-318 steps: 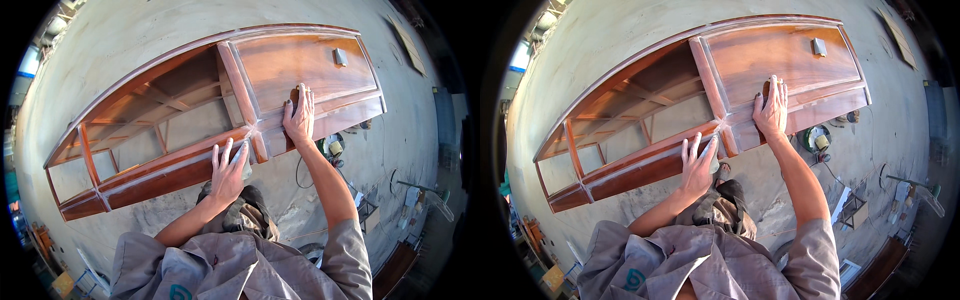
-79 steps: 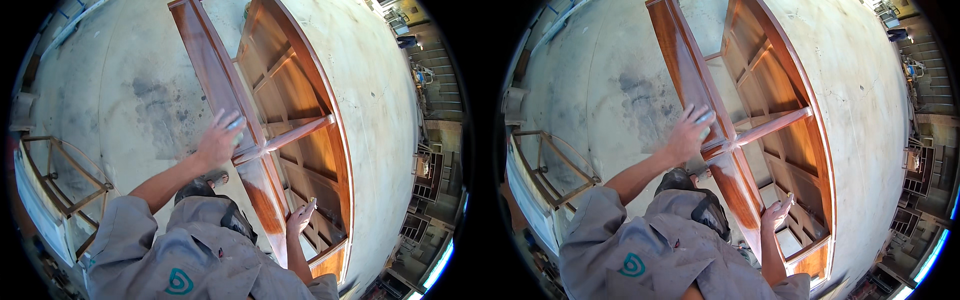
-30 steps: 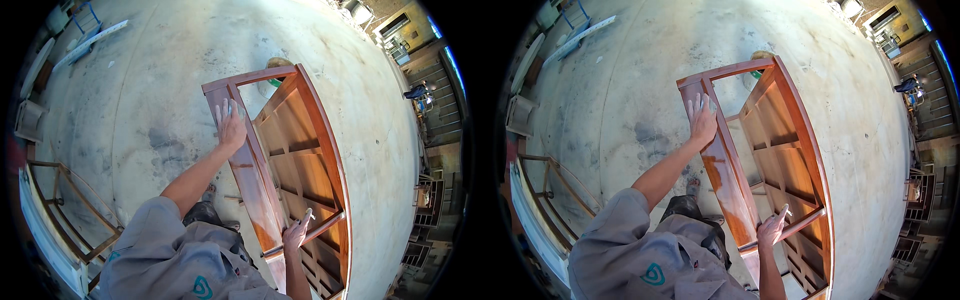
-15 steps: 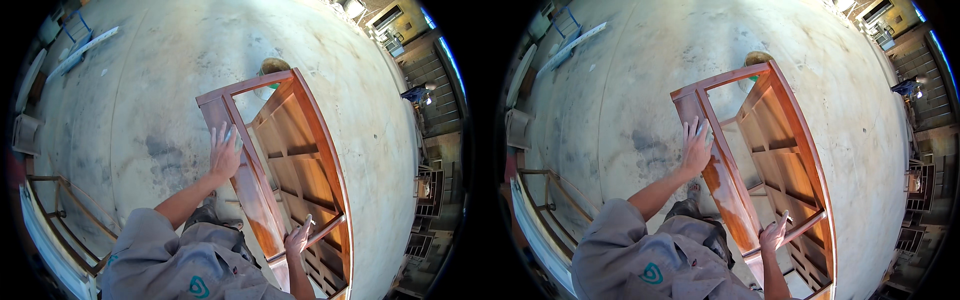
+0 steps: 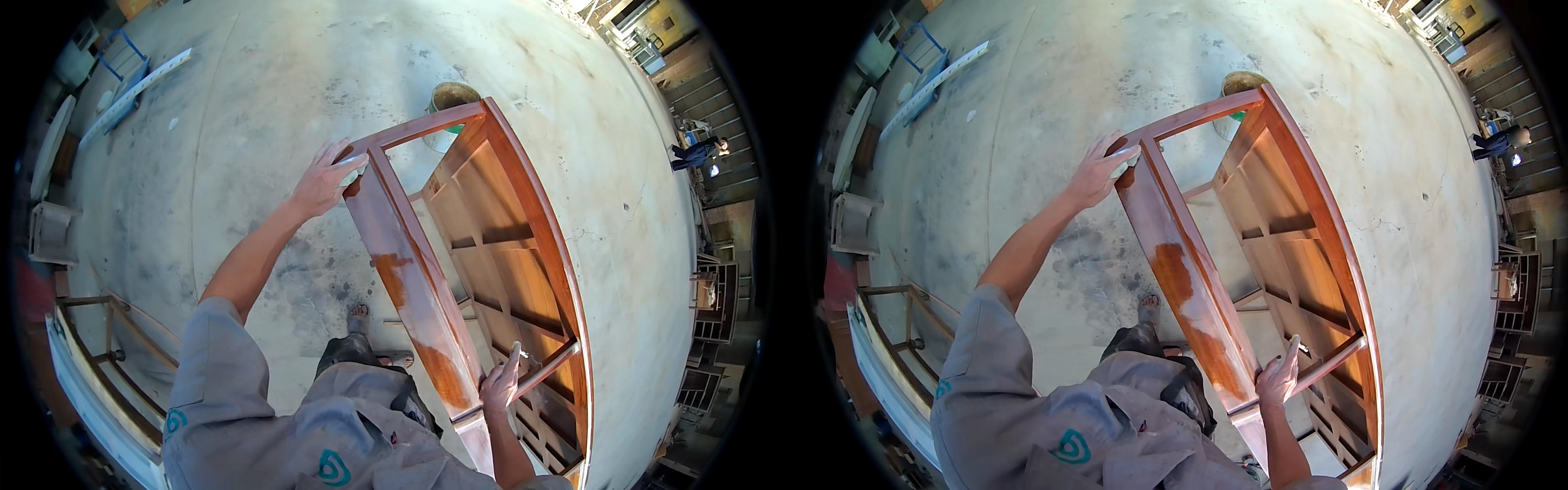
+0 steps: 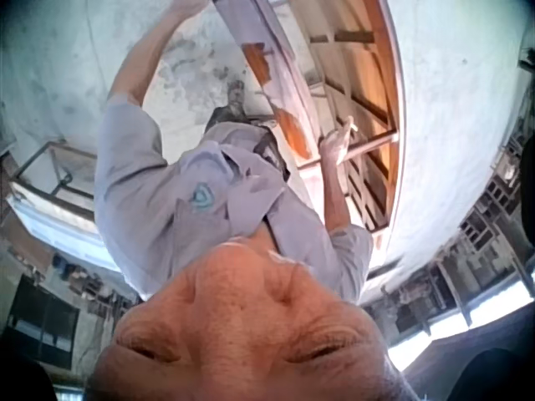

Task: The person sands a wooden cabinet frame using a sanding block and an electric sander. They wipe the surface with a cloth, flip the frame to access different sides, and continue sanding the edges and flat panels.

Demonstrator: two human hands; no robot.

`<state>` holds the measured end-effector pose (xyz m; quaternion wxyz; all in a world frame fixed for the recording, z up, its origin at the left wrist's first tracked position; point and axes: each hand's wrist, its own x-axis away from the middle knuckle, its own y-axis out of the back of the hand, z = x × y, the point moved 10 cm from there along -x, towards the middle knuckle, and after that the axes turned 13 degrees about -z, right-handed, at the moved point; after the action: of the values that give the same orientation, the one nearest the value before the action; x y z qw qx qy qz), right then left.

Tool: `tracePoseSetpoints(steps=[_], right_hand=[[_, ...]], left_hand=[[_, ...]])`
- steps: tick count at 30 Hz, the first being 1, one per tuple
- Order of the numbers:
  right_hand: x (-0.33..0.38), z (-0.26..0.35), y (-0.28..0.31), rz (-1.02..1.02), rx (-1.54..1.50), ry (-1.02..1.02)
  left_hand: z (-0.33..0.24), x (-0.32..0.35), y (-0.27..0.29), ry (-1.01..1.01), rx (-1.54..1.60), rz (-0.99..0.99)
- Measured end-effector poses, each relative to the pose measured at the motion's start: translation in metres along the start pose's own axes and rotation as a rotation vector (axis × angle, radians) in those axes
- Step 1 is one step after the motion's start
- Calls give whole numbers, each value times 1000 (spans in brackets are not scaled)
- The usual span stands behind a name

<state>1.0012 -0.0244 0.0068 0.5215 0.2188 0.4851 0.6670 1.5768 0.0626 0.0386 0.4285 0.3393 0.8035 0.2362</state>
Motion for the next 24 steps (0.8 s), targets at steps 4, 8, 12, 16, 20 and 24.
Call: tracePoseSetpoints(steps=[4, 8, 12, 16, 20, 24], right_hand=[[9, -5, -2, 52, 21, -139], [2, -9, -3, 72, 20, -112], [-1, 4, 1, -8, 5, -37], [4, -4, -2, 34, 23, -43], [3, -2, 2, 15, -8, -102], [-2, 7, 2, -36, 42, 2]], left_hand=[[17, 26, 15, 45, -109, 50], [15, 9, -4, 57, -8, 22], [28, 43, 16, 90, -67, -7], [15, 17, 3, 59, -44, -28], [27, 48, 24, 44, -74, -30], [29, 82, 41, 44, -145, -45]])
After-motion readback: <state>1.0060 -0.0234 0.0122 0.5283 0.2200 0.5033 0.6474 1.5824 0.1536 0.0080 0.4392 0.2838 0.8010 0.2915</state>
